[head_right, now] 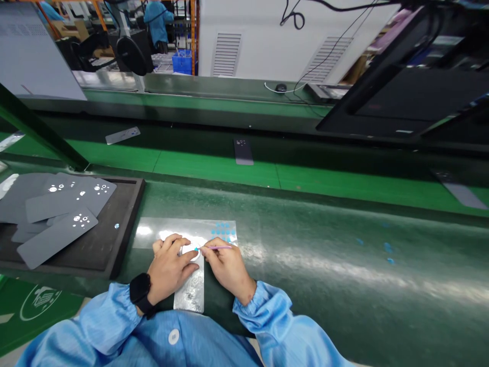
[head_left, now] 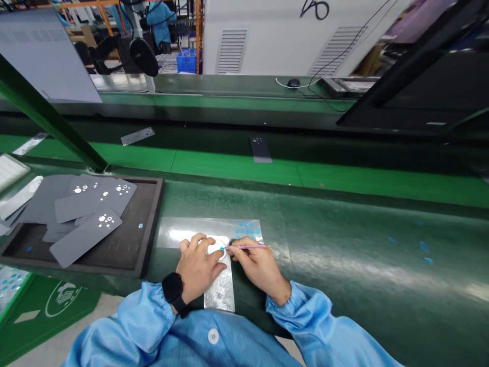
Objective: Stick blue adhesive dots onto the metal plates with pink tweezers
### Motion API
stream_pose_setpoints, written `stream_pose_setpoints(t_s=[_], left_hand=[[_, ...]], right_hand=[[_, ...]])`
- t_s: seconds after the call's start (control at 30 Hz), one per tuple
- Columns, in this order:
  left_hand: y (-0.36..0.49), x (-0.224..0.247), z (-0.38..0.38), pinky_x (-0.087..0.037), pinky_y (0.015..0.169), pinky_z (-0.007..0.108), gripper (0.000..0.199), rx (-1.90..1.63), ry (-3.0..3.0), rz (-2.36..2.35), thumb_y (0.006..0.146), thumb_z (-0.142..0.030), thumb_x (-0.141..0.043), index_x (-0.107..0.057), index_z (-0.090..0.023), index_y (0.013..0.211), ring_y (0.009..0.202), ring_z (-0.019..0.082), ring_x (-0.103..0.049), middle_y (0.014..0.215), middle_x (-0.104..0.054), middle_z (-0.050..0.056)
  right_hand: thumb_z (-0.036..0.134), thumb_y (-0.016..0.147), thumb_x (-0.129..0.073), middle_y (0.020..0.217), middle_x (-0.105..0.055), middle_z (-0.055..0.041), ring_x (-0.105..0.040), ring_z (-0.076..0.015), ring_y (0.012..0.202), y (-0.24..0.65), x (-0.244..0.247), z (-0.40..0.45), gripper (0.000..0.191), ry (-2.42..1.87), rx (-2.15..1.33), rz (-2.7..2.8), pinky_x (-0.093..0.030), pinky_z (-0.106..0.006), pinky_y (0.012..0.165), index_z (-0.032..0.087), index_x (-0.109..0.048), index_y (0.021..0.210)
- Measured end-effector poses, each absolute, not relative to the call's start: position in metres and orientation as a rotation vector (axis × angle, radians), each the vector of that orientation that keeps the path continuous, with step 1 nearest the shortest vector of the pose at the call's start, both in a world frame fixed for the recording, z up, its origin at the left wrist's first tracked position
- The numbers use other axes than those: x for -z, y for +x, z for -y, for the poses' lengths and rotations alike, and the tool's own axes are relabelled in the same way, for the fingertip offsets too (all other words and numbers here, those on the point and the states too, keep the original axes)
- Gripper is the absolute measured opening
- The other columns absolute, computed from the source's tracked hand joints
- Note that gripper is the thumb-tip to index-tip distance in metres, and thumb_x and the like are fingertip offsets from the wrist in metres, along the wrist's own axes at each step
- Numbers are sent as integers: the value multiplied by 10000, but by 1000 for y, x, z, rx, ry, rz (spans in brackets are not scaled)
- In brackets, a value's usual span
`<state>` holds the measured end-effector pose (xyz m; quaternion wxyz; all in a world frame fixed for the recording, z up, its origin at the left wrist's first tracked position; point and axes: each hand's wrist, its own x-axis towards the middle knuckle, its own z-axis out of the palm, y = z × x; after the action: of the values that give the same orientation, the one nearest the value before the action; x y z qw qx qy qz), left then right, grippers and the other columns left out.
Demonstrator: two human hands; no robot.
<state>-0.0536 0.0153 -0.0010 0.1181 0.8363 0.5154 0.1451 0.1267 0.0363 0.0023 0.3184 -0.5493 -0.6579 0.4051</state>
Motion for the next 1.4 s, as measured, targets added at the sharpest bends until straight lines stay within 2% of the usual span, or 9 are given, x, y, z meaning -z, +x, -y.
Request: stream_pose_setpoints(t_s=[0.57,1.1,1.4], left_hand=[[-52,3,-13,-369,790,454,188,-532,2477,-1538,817,-337,-671,-680,-258,988,1088,302,-450,1175,-565,93],[-49,1,-12,-368,788,457,154,-562,2474,-1559,841,-312,-630,-680,-246,970,1089,302,-451,1171,-570,95],[-50,1,-11,-378,798,450,168,-556,2486,-1556,845,-322,-621,-686,-244,978,1090,301,-448,1164,-568,104]], right_hand=[[210,932,-503,747,-702,-37,-684,-160,713,122,4,-29,159,-1076,-591,1978,-540,-246,666,208,-611,815],[176,924,-488,690,-655,-24,-636,-140,629,121,3,-26,171,-1108,-457,1991,-521,-235,618,206,-575,780],[155,905,-518,735,-690,-36,-672,-156,686,120,3,-27,127,-1071,-538,1954,-540,-243,659,204,-604,825]])
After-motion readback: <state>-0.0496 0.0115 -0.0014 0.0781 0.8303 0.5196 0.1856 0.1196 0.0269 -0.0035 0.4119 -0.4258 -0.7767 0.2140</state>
